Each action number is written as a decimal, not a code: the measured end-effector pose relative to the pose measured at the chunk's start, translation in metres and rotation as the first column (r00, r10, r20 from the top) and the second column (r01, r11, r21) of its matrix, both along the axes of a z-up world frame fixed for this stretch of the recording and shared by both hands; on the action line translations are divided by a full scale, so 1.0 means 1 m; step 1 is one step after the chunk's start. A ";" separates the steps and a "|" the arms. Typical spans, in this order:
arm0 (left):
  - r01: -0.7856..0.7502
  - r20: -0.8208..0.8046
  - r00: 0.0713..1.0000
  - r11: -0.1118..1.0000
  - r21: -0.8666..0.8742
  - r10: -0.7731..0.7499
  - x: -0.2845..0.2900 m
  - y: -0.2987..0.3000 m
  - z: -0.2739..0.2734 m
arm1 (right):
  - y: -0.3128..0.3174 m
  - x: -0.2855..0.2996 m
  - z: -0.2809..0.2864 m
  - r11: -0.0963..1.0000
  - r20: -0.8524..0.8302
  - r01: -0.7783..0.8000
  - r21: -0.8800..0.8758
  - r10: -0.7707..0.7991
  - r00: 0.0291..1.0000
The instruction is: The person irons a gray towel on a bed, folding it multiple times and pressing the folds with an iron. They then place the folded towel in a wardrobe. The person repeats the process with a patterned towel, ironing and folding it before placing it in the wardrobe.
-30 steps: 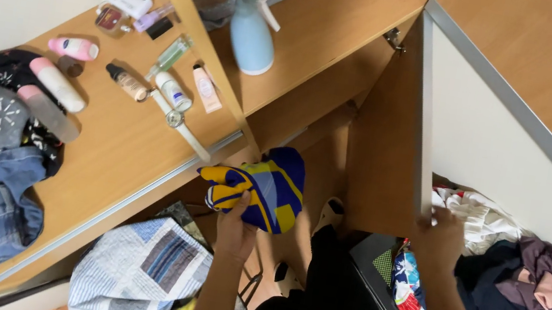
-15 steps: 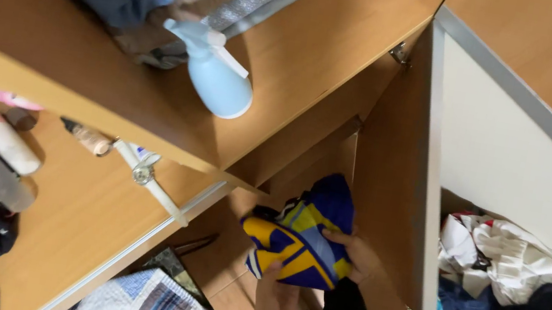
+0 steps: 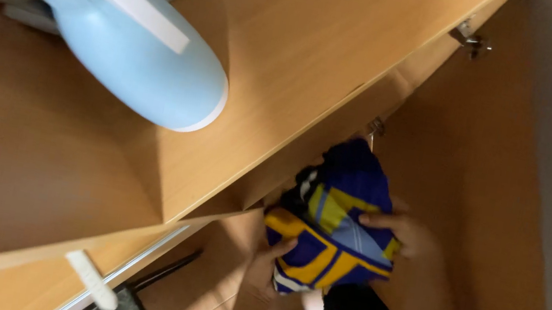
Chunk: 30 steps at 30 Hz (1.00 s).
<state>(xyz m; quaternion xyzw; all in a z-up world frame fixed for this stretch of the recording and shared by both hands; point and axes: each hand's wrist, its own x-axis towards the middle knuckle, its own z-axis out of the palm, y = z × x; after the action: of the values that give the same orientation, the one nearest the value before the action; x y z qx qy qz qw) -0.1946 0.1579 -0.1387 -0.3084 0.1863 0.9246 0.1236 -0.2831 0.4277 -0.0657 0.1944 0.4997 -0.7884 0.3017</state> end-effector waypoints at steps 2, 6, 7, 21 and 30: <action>0.189 -0.138 0.951 0.876 -0.443 -0.275 -0.040 -0.006 0.038 | 0.001 -0.040 -0.024 0.996 -0.269 -0.080 0.029 0.084 0.959; -0.107 -0.235 0.971 0.795 -0.597 -0.046 -0.083 -0.015 0.049 | -0.035 -0.128 -0.020 0.984 -0.459 -0.118 0.134 0.167 0.872; -0.229 -0.341 0.940 0.732 -0.642 -0.005 -0.090 -0.016 0.038 | -0.042 -0.150 -0.028 0.953 -0.579 -0.116 0.281 0.264 0.771; 0.283 0.287 0.955 -0.069 -0.957 -0.078 -0.163 -0.065 -0.219 | -0.121 -0.202 -0.173 0.907 -0.636 0.229 0.353 0.053 0.770; -0.126 0.253 0.938 -0.911 -0.391 -0.239 -0.141 -0.059 -0.193 | -0.128 -0.171 -0.176 0.658 -0.582 0.299 0.691 0.260 0.771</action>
<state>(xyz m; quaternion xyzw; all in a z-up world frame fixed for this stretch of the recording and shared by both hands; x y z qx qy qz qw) -0.3353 0.0990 -0.3315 -0.0623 0.9860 0.0045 -0.1544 -0.4540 0.2998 -0.2418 0.0280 0.8481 -0.5292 -0.0034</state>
